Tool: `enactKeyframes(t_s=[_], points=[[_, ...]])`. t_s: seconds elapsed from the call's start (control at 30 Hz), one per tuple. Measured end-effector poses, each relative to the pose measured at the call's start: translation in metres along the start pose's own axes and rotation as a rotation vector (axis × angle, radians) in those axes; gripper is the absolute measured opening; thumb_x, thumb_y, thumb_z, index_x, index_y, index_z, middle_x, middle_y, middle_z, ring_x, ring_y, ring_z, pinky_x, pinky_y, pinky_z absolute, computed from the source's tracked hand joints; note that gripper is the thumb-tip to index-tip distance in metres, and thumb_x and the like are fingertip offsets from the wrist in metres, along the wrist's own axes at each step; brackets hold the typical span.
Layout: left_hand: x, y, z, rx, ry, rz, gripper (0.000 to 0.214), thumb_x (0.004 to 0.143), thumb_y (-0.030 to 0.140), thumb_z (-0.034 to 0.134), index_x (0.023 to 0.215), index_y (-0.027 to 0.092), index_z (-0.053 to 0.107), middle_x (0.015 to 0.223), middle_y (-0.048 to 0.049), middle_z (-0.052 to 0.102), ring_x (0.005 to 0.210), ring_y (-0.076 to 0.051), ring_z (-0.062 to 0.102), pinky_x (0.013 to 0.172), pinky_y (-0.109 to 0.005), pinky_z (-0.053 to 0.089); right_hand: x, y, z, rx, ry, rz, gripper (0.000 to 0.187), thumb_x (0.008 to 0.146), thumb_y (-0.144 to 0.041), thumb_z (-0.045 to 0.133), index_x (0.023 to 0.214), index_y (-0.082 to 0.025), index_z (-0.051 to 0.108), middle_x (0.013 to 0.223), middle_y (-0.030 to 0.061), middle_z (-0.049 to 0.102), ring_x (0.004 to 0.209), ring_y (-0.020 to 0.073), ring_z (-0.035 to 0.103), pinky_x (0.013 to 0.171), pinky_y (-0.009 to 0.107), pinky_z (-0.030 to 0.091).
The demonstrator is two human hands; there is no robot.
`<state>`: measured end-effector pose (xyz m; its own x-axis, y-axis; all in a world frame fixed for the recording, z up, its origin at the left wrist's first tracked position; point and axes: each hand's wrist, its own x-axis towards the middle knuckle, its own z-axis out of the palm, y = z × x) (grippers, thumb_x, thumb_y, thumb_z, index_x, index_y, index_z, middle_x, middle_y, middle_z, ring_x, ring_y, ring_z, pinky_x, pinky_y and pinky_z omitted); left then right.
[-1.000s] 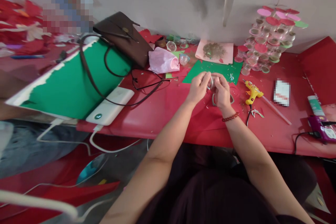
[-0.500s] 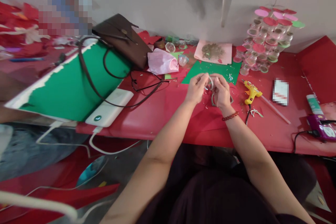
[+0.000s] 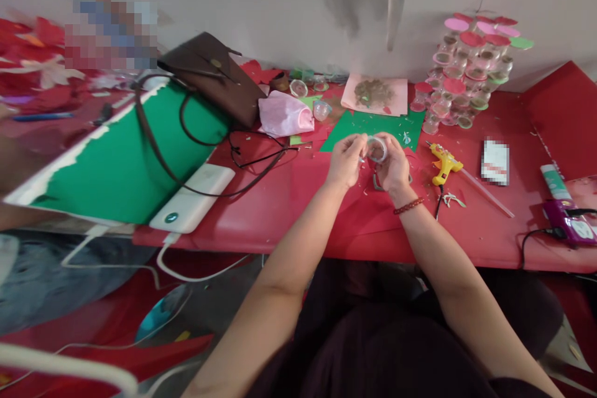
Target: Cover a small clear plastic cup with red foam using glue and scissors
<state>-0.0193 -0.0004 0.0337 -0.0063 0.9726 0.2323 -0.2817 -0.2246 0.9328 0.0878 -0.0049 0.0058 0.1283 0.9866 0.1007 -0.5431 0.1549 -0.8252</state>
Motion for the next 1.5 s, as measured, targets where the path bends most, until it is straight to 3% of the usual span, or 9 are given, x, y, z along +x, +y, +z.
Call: enactKeyframes(t_s=[0.13,0.3,0.57,0.7,0.83,0.93,1.03,1.2,1.5], points=[[-0.002,0.004,0.0,-0.012,0.021,0.003,0.061,0.088,0.057,0.069,0.055,0.021,0.033,0.054,0.0053,0.033,0.052,-0.008,0.033,0.053,-0.026,0.032,0.003,0.0,-0.001,0.066,0.066,0.019,0.02,0.09,-0.045,0.064,0.098,-0.027,0.061,0.081,-0.0031,0.069,0.058,0.0104,0.059,0.046,0.021,0.041],[0.0,0.006,-0.01,0.116,0.079,0.069,0.045,0.092,0.05,0.068,0.061,0.02,0.052,0.06,0.0033,0.051,0.056,-0.008,0.044,0.059,-0.024,0.04,0.002,-0.004,0.002,0.086,0.071,0.055,0.019,0.09,-0.043,0.064,0.099,-0.027,0.062,0.08,-0.003,0.07,0.058,0.01,0.06,0.045,0.019,0.042],[0.023,-0.01,-0.043,0.298,0.285,-0.085,0.003,0.079,0.019,0.075,0.077,0.018,0.075,0.067,0.0015,0.068,0.061,-0.012,0.058,0.066,-0.026,0.045,0.006,-0.012,-0.004,0.063,0.04,0.05,0.016,0.09,-0.042,0.06,0.099,-0.029,0.06,0.087,-0.0001,0.073,0.06,0.0131,0.06,0.046,0.024,0.042],[0.024,-0.009,-0.054,0.608,0.293,-0.014,0.023,0.079,0.027,0.077,0.06,0.018,0.068,0.051,0.0028,0.055,0.056,-0.014,0.05,0.063,-0.028,0.036,0.01,-0.007,-0.007,0.072,0.023,0.031,0.02,0.089,-0.044,0.058,0.102,-0.028,0.062,0.095,0.0032,0.075,0.065,0.0147,0.061,0.049,0.027,0.041],[0.022,-0.007,-0.06,0.838,0.341,0.137,0.059,0.078,0.038,0.081,0.041,0.022,0.038,0.041,0.0062,0.024,0.05,-0.012,0.024,0.058,-0.032,0.021,0.011,-0.005,-0.007,0.145,0.087,0.09,0.021,0.086,-0.042,0.059,0.098,-0.026,0.064,0.091,0.0051,0.076,0.066,0.0159,0.062,0.051,0.027,0.041],[0.021,-0.005,-0.055,0.748,0.369,0.249,0.048,0.083,0.036,0.075,0.05,0.022,0.044,0.048,0.0046,0.039,0.053,-0.013,0.032,0.06,-0.03,0.026,0.01,-0.008,-0.005,0.149,0.063,0.107,0.019,0.086,-0.042,0.059,0.096,-0.026,0.062,0.086,0.0034,0.075,0.063,0.0157,0.06,0.05,0.026,0.041],[0.015,-0.002,-0.039,0.6,0.285,0.311,0.029,0.088,0.043,0.07,0.071,0.022,0.059,0.067,0.0008,0.06,0.064,-0.014,0.049,0.065,-0.028,0.036,0.007,-0.011,-0.002,0.132,0.05,0.075,0.015,0.086,-0.039,0.057,0.094,-0.027,0.06,0.085,0.0009,0.073,0.061,0.0145,0.058,0.052,0.026,0.043],[-0.006,0.007,-0.01,0.43,-0.085,0.268,0.054,0.091,0.068,0.06,0.064,0.021,0.055,0.059,0.0025,0.049,0.056,-0.012,0.042,0.058,-0.029,0.033,0.0,-0.007,0.002,-0.079,0.009,-0.141,0.011,0.087,-0.038,0.058,0.091,-0.027,0.061,0.077,-0.0033,0.061,0.06,0.012,0.049,0.059,0.025,0.044],[-0.011,0.008,-0.001,0.264,-0.106,0.142,0.063,0.086,0.077,0.06,0.058,0.022,0.05,0.056,0.0016,0.048,0.055,-0.012,0.042,0.056,-0.03,0.035,-0.016,-0.005,0.005,-0.549,-0.003,-0.519,0.022,0.097,-0.044,0.049,0.097,-0.028,0.064,0.101,0.0048,0.063,0.097,0.0211,0.06,0.087,0.037,0.051]])
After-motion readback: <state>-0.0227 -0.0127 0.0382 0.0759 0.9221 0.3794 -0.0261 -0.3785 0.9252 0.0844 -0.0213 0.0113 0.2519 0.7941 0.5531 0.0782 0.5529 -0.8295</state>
